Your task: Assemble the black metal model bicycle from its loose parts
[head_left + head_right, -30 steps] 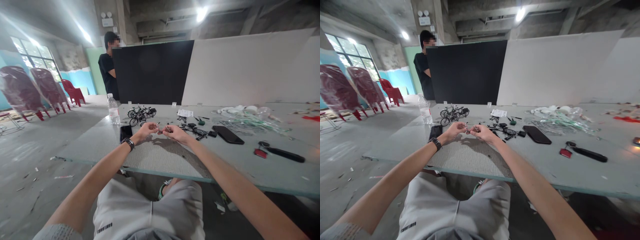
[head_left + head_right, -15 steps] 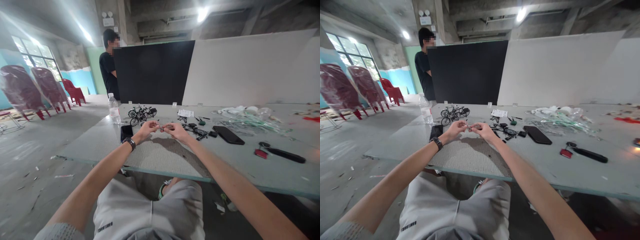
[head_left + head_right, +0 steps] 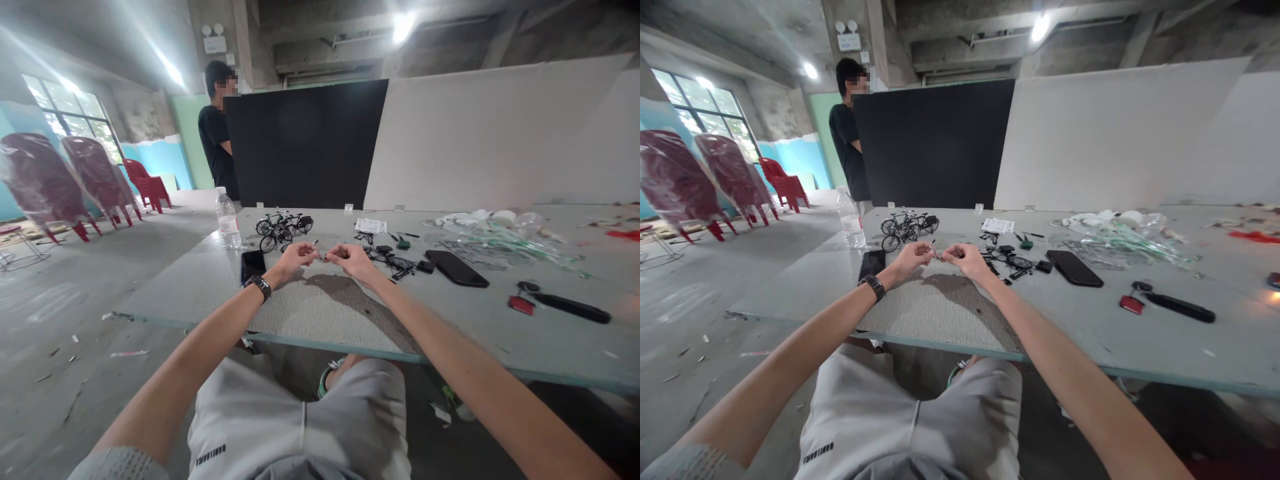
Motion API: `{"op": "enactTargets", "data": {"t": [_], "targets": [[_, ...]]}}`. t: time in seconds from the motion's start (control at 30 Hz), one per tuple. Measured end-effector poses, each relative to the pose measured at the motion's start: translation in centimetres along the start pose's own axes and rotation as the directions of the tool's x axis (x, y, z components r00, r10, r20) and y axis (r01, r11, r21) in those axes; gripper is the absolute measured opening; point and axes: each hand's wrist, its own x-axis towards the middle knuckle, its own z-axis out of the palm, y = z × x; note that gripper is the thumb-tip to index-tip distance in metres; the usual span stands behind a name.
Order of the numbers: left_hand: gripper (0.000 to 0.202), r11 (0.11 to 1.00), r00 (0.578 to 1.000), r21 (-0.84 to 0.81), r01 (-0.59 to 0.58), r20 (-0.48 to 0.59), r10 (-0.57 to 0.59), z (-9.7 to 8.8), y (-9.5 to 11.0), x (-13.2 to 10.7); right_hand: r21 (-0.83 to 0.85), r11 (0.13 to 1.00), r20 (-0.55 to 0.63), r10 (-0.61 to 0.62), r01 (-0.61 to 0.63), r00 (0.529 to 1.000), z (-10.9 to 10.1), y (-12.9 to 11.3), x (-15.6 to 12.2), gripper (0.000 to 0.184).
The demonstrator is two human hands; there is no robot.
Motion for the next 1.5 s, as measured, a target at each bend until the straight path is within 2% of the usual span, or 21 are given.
{"op": "enactTargets", "data": {"t": [0.3,0.47,0.63,0.73,0.83,0.93,1.1,1.27,1.5], "targets": [[0.05,1.0,1.0,-0.004,-0.012,-0.005,0.012,0.2,0.4,-0.2,-0.056,0.998,-0.008,-0.016,0.016,1.0,-0.2,0.3,0.2,0.05],[0.048,0.999,1.0,0.039,-0.018,-0.009,0.018,0.2,0.6,-0.4,-0.06,0.998,0.052,-0.008,0.011,0.999,-0.4,-0.4,-0.1,0.048],[0.044,0.998,0.999,0.046,-0.034,-0.005,0.034,0.2,0.4,-0.4,-0.047,0.999,0.054,0.011,-0.009,0.998,-0.2,-0.4,-0.2,0.05],[0.046,0.999,0.999,0.004,-0.034,-0.005,0.034,0.2,0.3,-0.3,0.057,0.993,0.105,0.098,-0.105,0.99,-0.2,-0.2,-0.3,0.051],[0.048,0.999,0.999,-0.036,-0.036,0.023,0.037,0.3,0.4,-0.3,0.208,0.948,0.239,0.19,-0.241,0.952,-0.4,-0.2,-0.4,0.052],[0.049,0.996,0.998,-0.085,-0.03,0.051,0.034,0.3,0.4,-0.3,0.289,0.911,0.3,0.206,-0.295,0.931,-0.6,-0.2,-0.5,0.057],[0.049,0.99,0.996,-0.133,-0.04,0.078,0.05,0.5,0.3,-0.4,0.311,0.903,0.289,0.207,-0.297,0.935,-0.4,-0.1,-0.5,0.059],[0.049,0.994,0.995,-0.099,-0.055,0.077,0.063,0.6,0.5,-0.4,0.321,0.894,0.29,0.22,-0.311,0.931,0.0,0.0,-0.4,0.057],[0.046,0.998,0.998,-0.034,-0.06,-0.01,0.06,0.4,0.5,-0.3,0.295,0.901,0.268,0.243,-0.319,0.932,-0.1,-1.2,-0.4,0.053]]}}
